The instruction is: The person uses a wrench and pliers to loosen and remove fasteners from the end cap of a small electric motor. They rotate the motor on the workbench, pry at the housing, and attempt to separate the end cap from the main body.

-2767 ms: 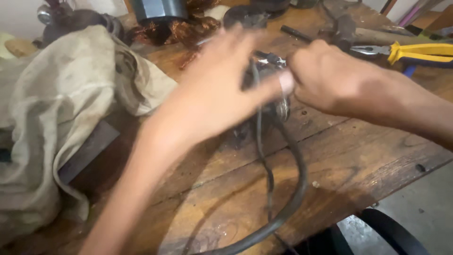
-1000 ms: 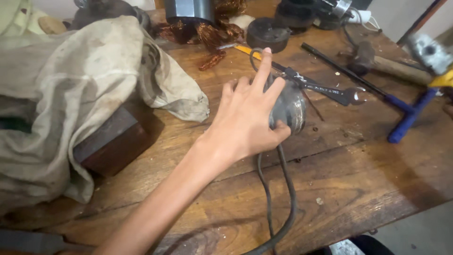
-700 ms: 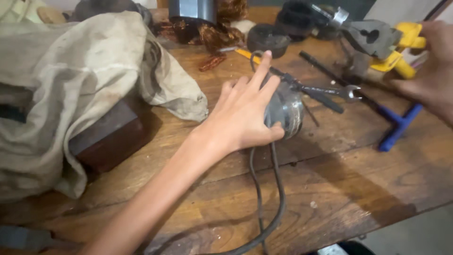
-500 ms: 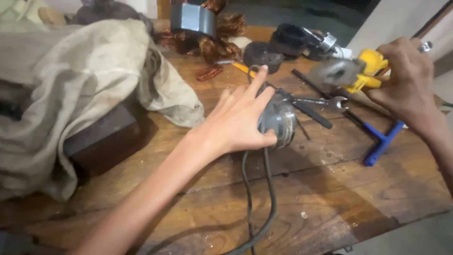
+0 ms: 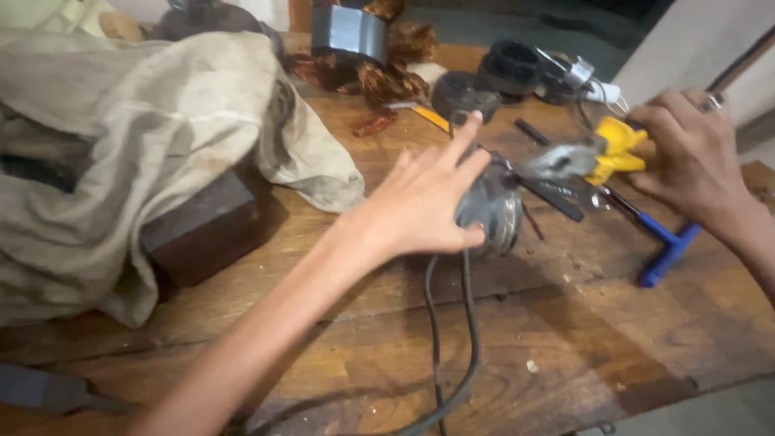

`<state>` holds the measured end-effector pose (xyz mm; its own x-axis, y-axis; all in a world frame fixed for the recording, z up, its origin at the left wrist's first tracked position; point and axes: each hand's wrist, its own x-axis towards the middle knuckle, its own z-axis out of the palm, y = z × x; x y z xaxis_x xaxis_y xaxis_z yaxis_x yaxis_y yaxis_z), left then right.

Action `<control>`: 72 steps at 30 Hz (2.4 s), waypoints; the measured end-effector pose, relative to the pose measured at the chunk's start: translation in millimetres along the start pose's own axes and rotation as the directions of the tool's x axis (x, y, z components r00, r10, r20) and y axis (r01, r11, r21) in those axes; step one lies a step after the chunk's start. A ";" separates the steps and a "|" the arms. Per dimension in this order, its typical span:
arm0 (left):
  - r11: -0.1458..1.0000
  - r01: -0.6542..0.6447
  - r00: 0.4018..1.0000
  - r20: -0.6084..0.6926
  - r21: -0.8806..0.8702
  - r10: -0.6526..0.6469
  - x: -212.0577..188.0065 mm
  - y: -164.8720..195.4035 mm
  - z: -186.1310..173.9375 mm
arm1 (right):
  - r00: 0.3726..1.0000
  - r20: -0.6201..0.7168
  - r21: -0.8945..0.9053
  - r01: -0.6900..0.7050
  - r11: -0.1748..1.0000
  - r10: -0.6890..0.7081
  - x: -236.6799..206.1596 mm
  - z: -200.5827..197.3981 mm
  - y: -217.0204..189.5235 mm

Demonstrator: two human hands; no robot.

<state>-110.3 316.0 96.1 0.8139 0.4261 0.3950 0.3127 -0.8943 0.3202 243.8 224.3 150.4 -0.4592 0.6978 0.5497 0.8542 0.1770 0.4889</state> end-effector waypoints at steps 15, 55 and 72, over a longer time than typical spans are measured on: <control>0.999 0.045 0.997 0.060 -0.019 -0.044 -3.7 0.7 -6.6 | 0.988 -0.017 -0.008 -0.154 0.988 0.154 20.6 -46.2 -22.7; 1.000 0.029 0.991 0.127 -0.001 -0.029 0.3 -3.1 -10.1 | 0.983 0.052 -0.007 -0.176 0.984 0.176 28.0 2.3 14.2; 1.000 -0.004 0.994 0.110 0.028 0.001 -3.3 -1.1 -8.7 | 0.990 0.091 -0.159 0.124 0.979 -0.111 45.3 -47.3 -21.0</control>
<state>-117.5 316.8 101.9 0.8630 0.4079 0.2981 0.3232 -0.8993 0.2946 193.5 219.4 197.1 -0.5269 0.7343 0.4280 0.7408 0.1498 0.6548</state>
